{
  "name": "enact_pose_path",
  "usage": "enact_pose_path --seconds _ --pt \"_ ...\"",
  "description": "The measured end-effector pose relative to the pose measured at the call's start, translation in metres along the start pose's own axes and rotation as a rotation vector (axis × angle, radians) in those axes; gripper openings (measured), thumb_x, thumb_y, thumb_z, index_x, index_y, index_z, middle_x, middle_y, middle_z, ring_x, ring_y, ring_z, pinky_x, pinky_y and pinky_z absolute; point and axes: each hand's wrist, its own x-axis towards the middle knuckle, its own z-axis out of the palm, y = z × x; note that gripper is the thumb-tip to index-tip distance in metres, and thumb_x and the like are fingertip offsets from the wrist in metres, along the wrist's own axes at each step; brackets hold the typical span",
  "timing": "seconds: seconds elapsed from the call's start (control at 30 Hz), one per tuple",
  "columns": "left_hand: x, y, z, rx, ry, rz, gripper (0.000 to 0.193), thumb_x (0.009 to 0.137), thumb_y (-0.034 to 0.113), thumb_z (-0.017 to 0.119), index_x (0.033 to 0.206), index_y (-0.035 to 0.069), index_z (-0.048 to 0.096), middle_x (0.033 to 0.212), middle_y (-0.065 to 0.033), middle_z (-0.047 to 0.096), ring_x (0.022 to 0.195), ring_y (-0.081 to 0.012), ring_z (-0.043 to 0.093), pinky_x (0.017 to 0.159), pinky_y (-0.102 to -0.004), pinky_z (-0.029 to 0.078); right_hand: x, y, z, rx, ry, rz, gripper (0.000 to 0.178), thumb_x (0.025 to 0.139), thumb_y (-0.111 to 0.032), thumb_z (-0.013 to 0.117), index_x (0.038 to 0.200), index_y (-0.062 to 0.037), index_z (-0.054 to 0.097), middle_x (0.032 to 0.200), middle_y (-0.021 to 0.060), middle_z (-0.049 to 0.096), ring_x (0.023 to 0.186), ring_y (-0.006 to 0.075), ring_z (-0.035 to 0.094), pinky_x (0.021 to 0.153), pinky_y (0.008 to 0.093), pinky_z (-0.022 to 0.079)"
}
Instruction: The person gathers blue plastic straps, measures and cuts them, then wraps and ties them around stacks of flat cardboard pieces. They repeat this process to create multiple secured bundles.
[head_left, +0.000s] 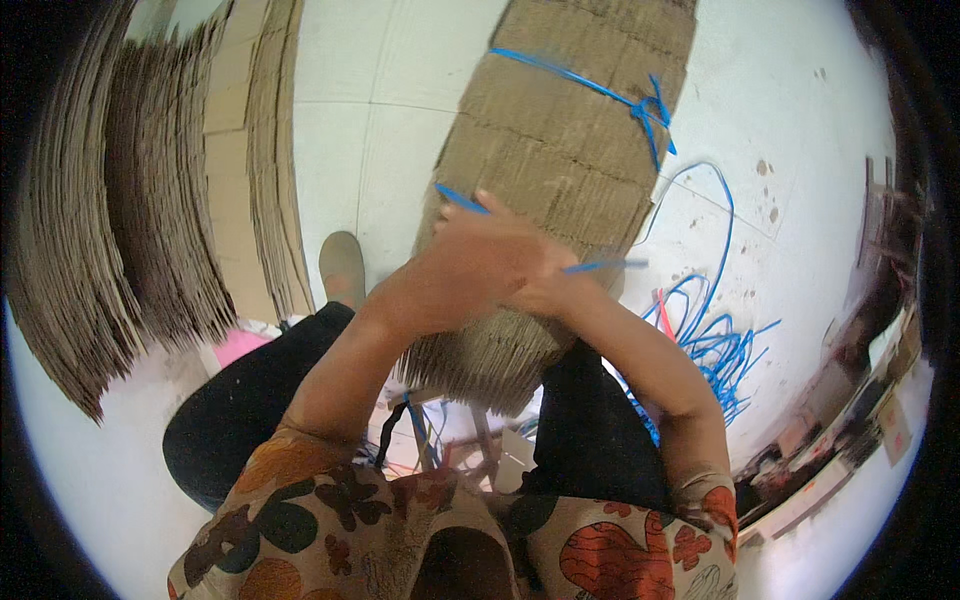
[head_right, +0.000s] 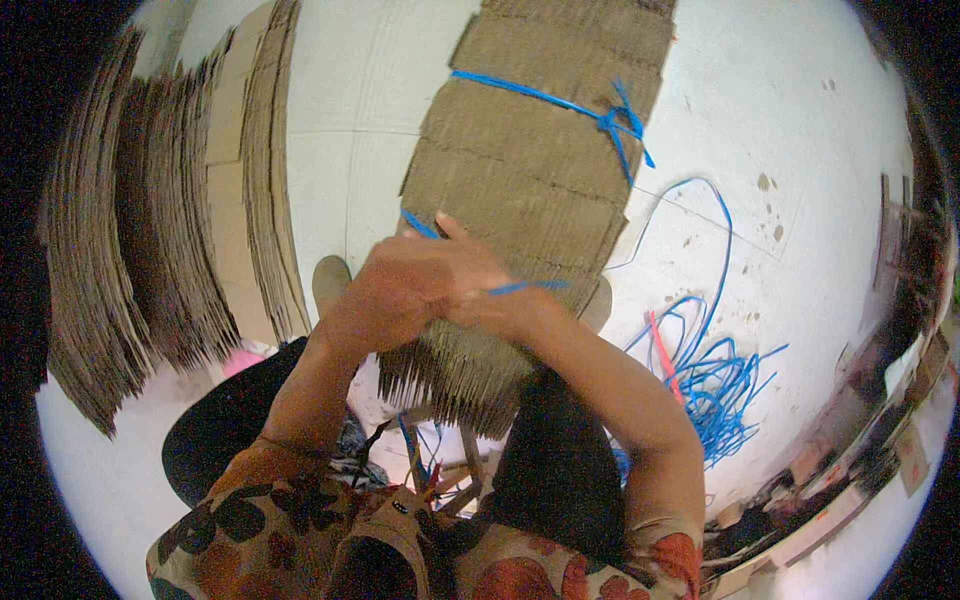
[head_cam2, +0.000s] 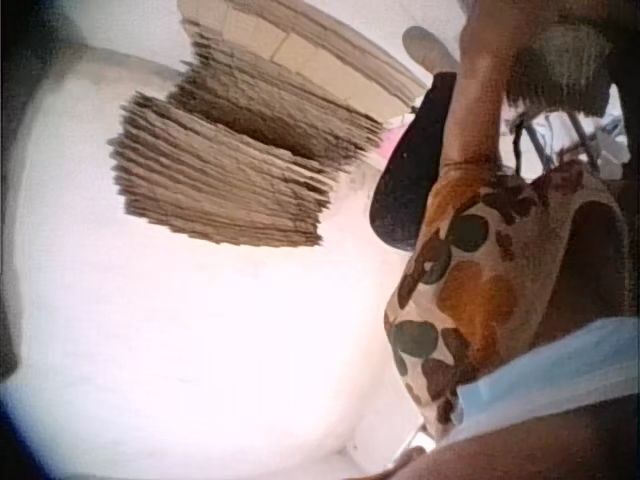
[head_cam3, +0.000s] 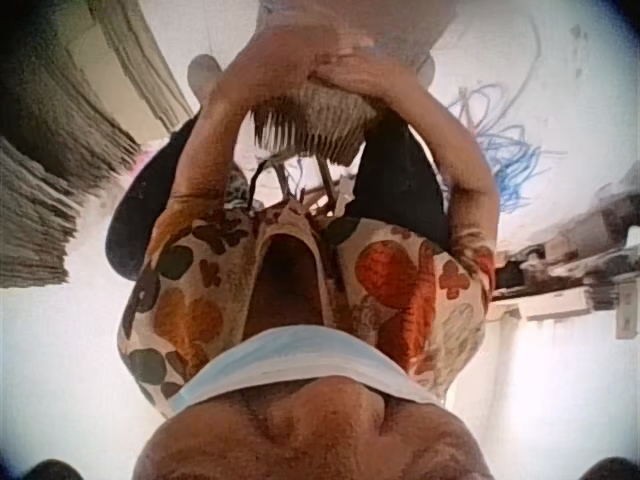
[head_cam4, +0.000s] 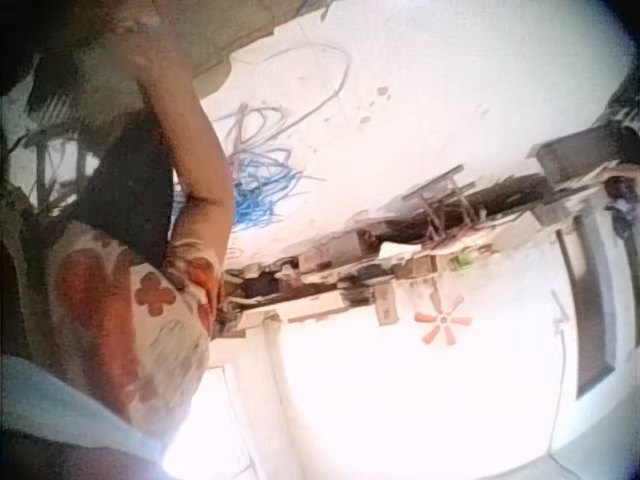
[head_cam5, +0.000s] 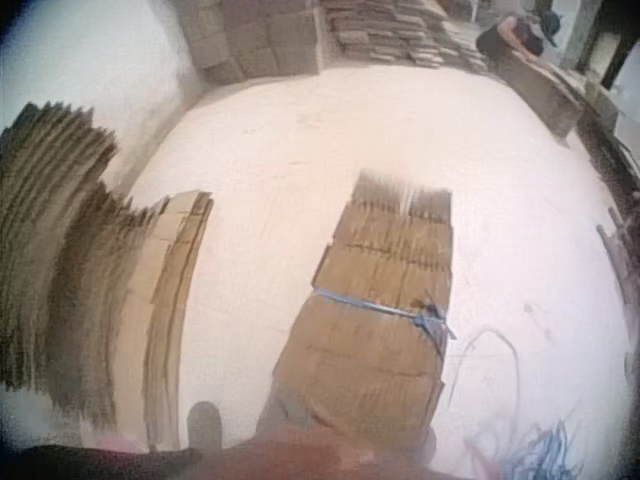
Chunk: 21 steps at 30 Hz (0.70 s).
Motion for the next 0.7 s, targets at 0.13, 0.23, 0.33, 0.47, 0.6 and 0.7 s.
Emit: enact_pose_path --seconds 0.13,0.23,0.33,0.47,0.6,0.7 --pt "0.001 0.007 0.000 0.112 -0.347 -0.100 0.024 0.081 0.012 0.055 0.104 0.008 0.060 0.093 -0.0109 0.064 0.086 -0.0291 0.062 0.071 -0.0366 0.050 -0.047 -0.050 -0.072 -0.464 -0.662 0.823 0.034 0.085 -0.038 0.054 0.104 -0.0106 0.059 0.095 0.0145 0.062 0.093 0.0344 0.058 0.080 0.0431 0.048" --pt "0.013 -0.006 0.007 0.221 -0.383 0.075 0.019 0.081 0.010 0.051 0.098 0.007 0.059 0.090 -0.0125 0.062 0.085 -0.0304 0.061 0.070 -0.0379 0.049 -0.139 -0.032 -0.063 -0.400 0.444 0.794 0.050 0.073 -0.024 0.072 0.113 -0.0015 0.053 0.091 0.0172 0.059 0.079 0.0272 0.060 0.061 0.0336 0.050" --pt "0.032 -0.010 0.021 0.275 -0.485 0.201 0.014 0.080 0.009 0.050 0.091 0.006 0.058 0.083 -0.0136 0.060 0.081 -0.0318 0.060 0.067 -0.0389 0.048 -0.140 -0.028 -0.042 0.082 0.467 0.856 0.065 0.071 -0.023 0.072 0.125 0.0000 0.043 0.095 0.0178 0.057 0.081 0.0276 0.058 0.064 0.0343 0.048" --pt "0.044 -0.025 0.039 0.225 -0.449 0.337 0.015 0.072 0.006 0.052 0.086 0.006 0.054 0.076 -0.0132 0.054 0.078 -0.0338 0.056 0.064 -0.0416 0.045 -0.120 -0.015 -0.033 0.044 0.435 0.696 0.068 0.071 -0.021 0.071 0.129 0.0007 0.040 0.097 0.0190 0.057 0.082 0.0320 0.057 0.068 0.0376 0.047" --pt "0.059 -0.028 0.042 0.374 -0.511 0.229 0.023 0.063 0.003 0.057 0.086 0.007 0.054 0.080 -0.0123 0.052 0.079 -0.0329 0.053 0.064 -0.0421 0.044 -0.106 -0.001 -0.037 -0.134 0.458 0.675 0.065 0.070 -0.022 0.070 0.125 -0.0005 0.044 0.090 0.0186 0.055 0.079 0.0360 0.055 0.067 0.0414 0.045" --pt "0.076 -0.031 0.047 0.310 -0.470 0.248 0.026 0.060 0.001 0.059 0.085 0.007 0.053 0.082 -0.0117 0.052 0.081 -0.0319 0.052 0.065 -0.0415 0.045 -0.093 -0.004 -0.046 -0.055 0.471 0.720 0.060 0.070 -0.020 0.070 0.122 -0.0012 0.046 0.085 0.0179 0.055 0.077 0.0352 0.055 0.066 0.0418 0.044"
